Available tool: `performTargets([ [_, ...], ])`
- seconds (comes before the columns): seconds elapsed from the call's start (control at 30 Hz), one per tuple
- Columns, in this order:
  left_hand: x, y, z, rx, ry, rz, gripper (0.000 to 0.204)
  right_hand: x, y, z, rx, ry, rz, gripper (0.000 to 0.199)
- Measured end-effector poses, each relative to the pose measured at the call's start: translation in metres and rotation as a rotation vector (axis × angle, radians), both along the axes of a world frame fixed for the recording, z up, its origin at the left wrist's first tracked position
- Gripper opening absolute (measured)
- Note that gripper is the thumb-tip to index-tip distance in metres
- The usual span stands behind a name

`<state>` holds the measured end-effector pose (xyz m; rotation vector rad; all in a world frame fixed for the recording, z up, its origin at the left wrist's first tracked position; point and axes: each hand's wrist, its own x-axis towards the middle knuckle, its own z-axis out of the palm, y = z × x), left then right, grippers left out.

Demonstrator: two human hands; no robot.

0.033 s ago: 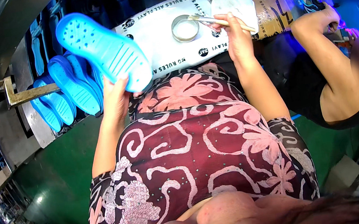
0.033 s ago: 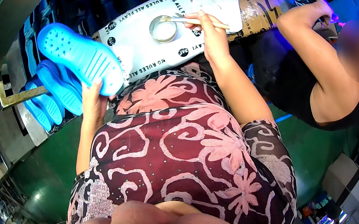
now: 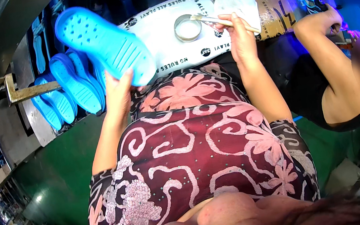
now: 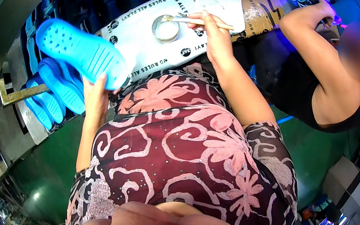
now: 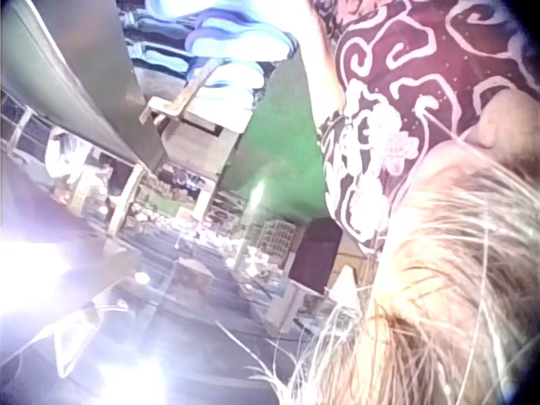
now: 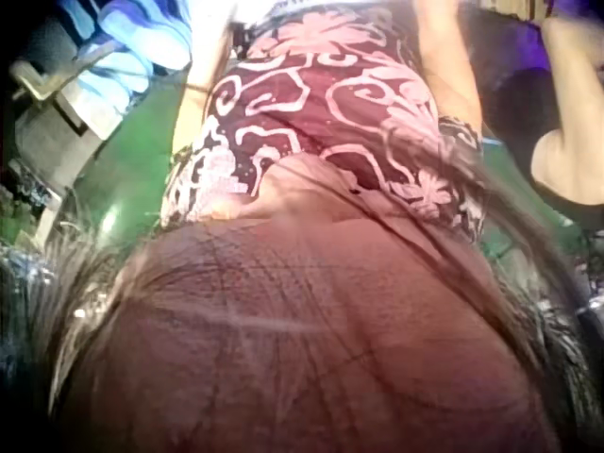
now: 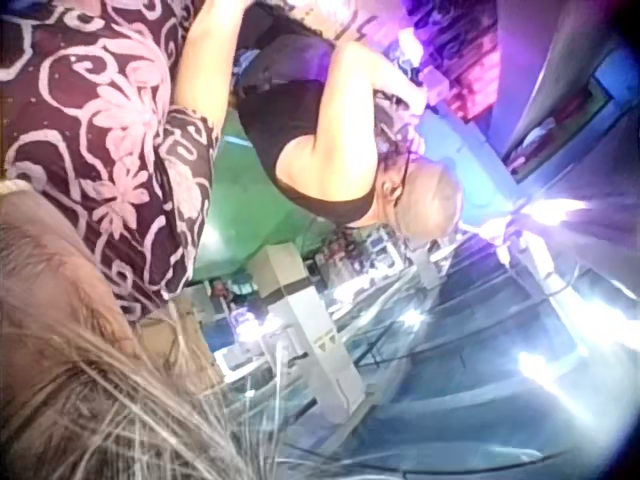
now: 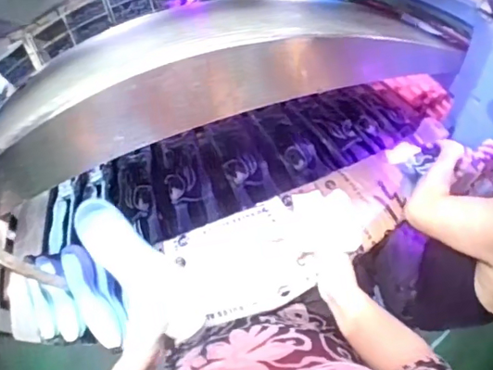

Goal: The person takes shoe soles, coats their surfaces with liquid using a brush, and places the soles onto an upper conveyor.

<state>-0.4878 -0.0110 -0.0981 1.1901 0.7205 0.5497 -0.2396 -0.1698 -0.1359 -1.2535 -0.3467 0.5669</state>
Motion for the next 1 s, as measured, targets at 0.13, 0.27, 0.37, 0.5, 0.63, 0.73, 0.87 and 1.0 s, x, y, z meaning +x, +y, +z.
performTargets([
  [0.13, 0.031, -0.002, 0.011, 0.401, 0.15, 0.064, 0.041, -0.023, -0.003, 0.036, 0.065, -0.093, 0.112, 0.035],
  [0.27, 0.04, 0.002, 0.012, 0.523, 0.074, 0.094, 0.043, -0.047, 0.0, 0.06, 0.002, -0.319, 0.263, 0.03],
  [0.37, 0.041, -0.002, 0.018, 0.586, 0.04, 0.112, 0.046, -0.05, 0.014, 0.067, 0.044, -0.932, 0.245, 0.018],
  [0.5, 0.042, 0.0, 0.015, 0.664, 0.059, 0.113, 0.045, -0.053, 0.016, 0.066, -0.031, -0.939, 0.3, 0.023],
  [0.63, 0.038, 0.003, 0.008, 0.816, 0.004, 0.129, 0.04, -0.057, 0.02, 0.065, -0.054, -0.977, 0.303, 0.021],
  [0.73, 0.034, 0.007, 0.003, 0.922, -0.031, 0.103, 0.036, -0.055, 0.018, 0.068, -0.089, -1.058, 0.3, 0.02],
  [0.87, 0.035, 0.01, 0.003, 0.96, -0.078, 0.146, 0.034, -0.052, 0.016, 0.072, -0.086, -1.016, 0.238, 0.022],
  [1.0, 0.035, 0.009, -0.002, 0.968, -0.081, 0.156, 0.038, -0.055, 0.026, 0.072, -0.013, -1.044, 0.222, 0.019],
])
